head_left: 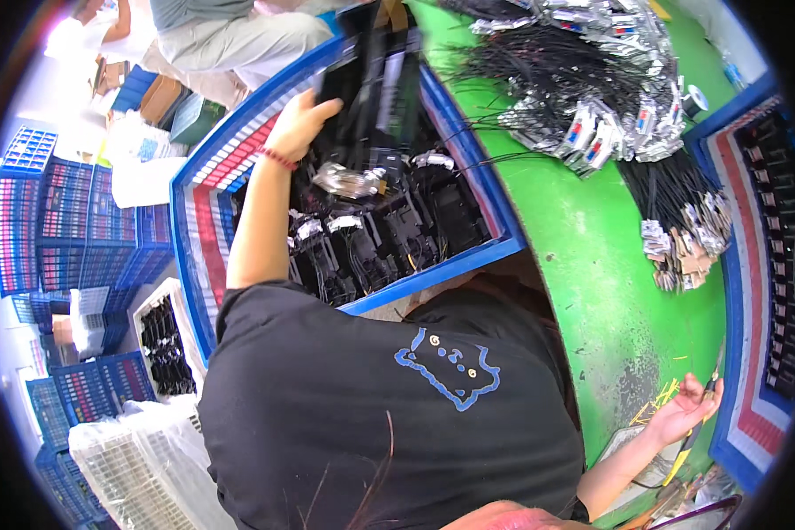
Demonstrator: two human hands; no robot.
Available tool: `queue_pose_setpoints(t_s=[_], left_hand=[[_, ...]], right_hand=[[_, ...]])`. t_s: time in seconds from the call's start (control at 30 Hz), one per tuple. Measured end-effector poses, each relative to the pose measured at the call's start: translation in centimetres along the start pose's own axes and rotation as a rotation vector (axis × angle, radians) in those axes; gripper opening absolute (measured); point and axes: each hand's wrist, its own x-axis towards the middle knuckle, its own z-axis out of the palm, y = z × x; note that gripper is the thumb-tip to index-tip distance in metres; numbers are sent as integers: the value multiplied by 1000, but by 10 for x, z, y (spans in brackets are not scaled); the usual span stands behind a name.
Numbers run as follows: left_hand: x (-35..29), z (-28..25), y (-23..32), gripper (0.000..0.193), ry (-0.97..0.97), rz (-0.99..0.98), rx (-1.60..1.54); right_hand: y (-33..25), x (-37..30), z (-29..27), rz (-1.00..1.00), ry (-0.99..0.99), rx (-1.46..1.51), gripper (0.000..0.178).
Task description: The person solders wires onto circuit boards using a soldering tool, installs the wired component into a toy car shell, and places the car shell into a storage crate.
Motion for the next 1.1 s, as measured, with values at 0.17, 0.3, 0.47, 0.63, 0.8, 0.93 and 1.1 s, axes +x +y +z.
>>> queue_pose_setpoints(t_s=[0.17,0.3,0.47,0.63,0.8,0.93,1.1], left_hand=[[24,-55,-187,39,258,-446,604],[80,-8,-266,45,309,-373,680],[125,106,-252,35,604,-503,485],[146,139,-284,34,588,-579,519],[167,144,-348,29,205,-741,700],[185,109,-391,21,-153,-852,594],[158,121,-369,72,92,-731,182]], right_hand=[[5,-23,36,57,52,-23,50],[8,-33,60,82,2,-50,48],[1,-59,76,85,75,-252,45],[0,-73,73,115,103,-334,45],[0,-73,76,129,124,-367,45],[3,-65,79,177,119,-369,43],[14,-77,84,138,130,-389,43]])
